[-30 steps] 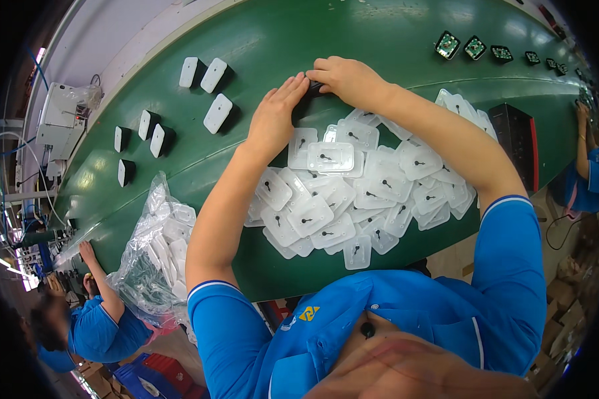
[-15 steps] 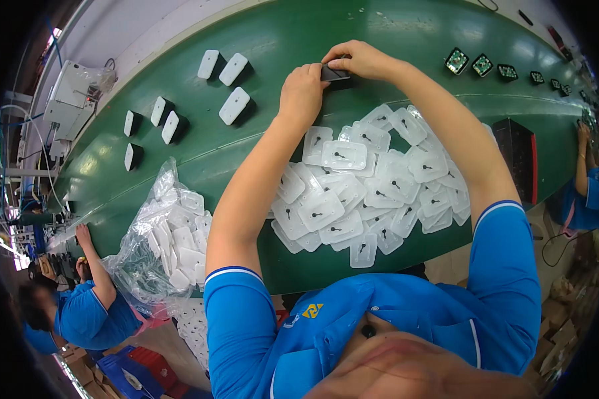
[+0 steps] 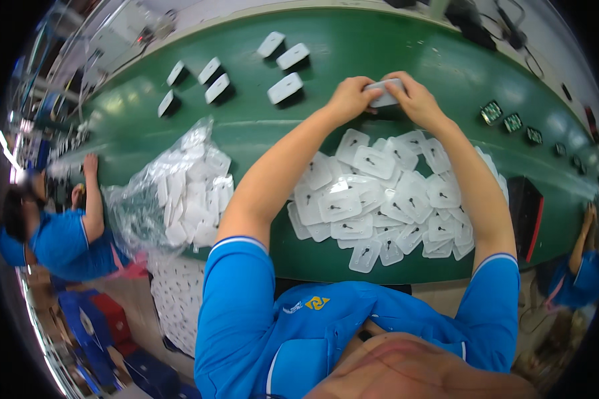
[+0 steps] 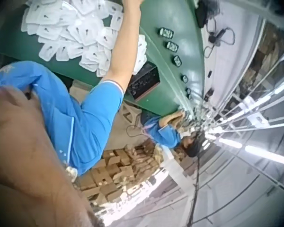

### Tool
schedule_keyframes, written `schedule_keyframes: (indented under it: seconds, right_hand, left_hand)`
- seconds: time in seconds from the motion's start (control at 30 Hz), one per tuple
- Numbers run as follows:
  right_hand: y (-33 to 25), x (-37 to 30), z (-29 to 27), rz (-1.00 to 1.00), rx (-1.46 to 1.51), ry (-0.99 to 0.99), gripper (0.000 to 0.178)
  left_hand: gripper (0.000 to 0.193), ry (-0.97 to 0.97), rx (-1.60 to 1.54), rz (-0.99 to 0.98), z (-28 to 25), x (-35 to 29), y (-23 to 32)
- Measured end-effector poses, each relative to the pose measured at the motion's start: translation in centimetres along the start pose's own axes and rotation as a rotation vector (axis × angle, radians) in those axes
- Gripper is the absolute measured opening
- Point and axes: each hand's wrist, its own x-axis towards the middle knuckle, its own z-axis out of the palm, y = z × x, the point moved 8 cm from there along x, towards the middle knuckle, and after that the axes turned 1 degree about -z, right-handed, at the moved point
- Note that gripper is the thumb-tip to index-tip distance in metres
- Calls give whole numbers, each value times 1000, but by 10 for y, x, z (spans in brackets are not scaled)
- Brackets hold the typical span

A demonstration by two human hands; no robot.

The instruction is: Assembling small electronic components by inserting internal modules into white plastic housings at a factory workstation.

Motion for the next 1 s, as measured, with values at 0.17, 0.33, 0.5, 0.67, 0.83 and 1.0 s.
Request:
schedule_keyframes:
  seconds: [0.17,0.33,0.5,0.67,0.83,1.0]
  right_hand:
    - [-11,-22,-62,-110,-3,226,39]
    - [2,-105,-170,-99,-44,466,30]
    - [116,-242,-276,217,-114,699,35]
    - [170,-314,-262,495,-292,570,30]
    - [222,-346,-224,344,-349,384,22]
    - [204,-333,-207,482,-302,252,17]
  left_hand:
    - [23,81,0,-153,-8,1,-28]
    - [29,63,334,-245,-33,-11,-28]
    - [37,85,667,-227,-32,0,-20]
    - [40,553,920,-29,-55,-40,27]
    - [34,474,843,288,-63,-158,76]
    - [20,740,971,340,-119,-285,56]
